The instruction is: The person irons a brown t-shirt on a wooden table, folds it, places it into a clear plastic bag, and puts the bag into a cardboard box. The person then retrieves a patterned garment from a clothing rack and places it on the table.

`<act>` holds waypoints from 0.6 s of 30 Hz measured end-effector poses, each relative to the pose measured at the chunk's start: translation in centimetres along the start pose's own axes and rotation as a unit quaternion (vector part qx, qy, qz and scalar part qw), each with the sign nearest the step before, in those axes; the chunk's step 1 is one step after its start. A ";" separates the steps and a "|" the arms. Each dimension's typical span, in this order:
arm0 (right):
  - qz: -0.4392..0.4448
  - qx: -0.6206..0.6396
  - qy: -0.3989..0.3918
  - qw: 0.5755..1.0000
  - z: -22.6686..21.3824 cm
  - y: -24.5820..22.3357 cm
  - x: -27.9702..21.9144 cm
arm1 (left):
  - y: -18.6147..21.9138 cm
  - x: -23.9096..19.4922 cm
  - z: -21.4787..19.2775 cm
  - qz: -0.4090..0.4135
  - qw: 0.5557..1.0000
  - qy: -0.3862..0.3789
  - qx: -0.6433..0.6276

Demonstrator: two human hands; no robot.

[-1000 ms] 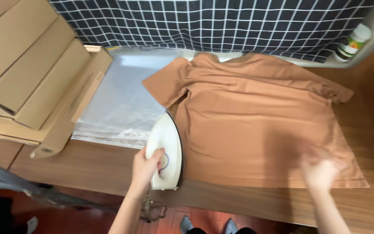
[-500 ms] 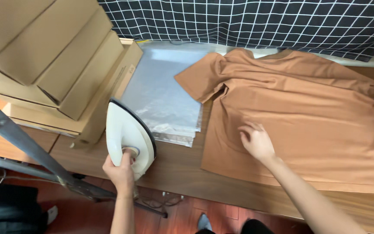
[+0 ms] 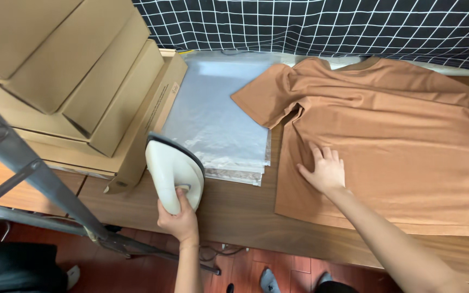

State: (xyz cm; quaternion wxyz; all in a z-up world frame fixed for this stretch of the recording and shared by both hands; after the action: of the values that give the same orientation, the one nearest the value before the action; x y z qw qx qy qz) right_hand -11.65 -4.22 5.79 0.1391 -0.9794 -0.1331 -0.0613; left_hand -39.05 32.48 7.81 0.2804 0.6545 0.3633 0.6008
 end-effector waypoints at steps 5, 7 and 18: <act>-0.038 -0.023 0.086 0.995 1.6 3.0 -0.3 | -1.7 -0.7 -1.3 -0.191 0.979 -0.011 -0.069; -0.022 0.005 0.066 0.998 1.7 4.5 -0.8 | -0.2 -0.1 -1.8 -0.180 0.983 -0.027 -0.038; 0.153 0.128 -0.067 0.978 -3.0 15.0 -6.1 | 13.2 -2.5 -1.0 0.149 0.987 0.009 -0.056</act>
State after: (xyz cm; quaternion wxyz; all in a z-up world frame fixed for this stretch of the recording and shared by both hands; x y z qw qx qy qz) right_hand -13.56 -20.50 3.85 0.2621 -0.9641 0.0022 0.0438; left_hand -38.28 22.73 17.09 0.2213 0.6792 0.2301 0.6609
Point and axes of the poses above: each hand's wrist, its own x-axis towards the middle knuckle, its own z-axis out of the palm, y = z × x, the point moved 5 cm from there along x, towards the middle knuckle, and after that the axes turned 7 degrees about y, right-handed, at the moved point
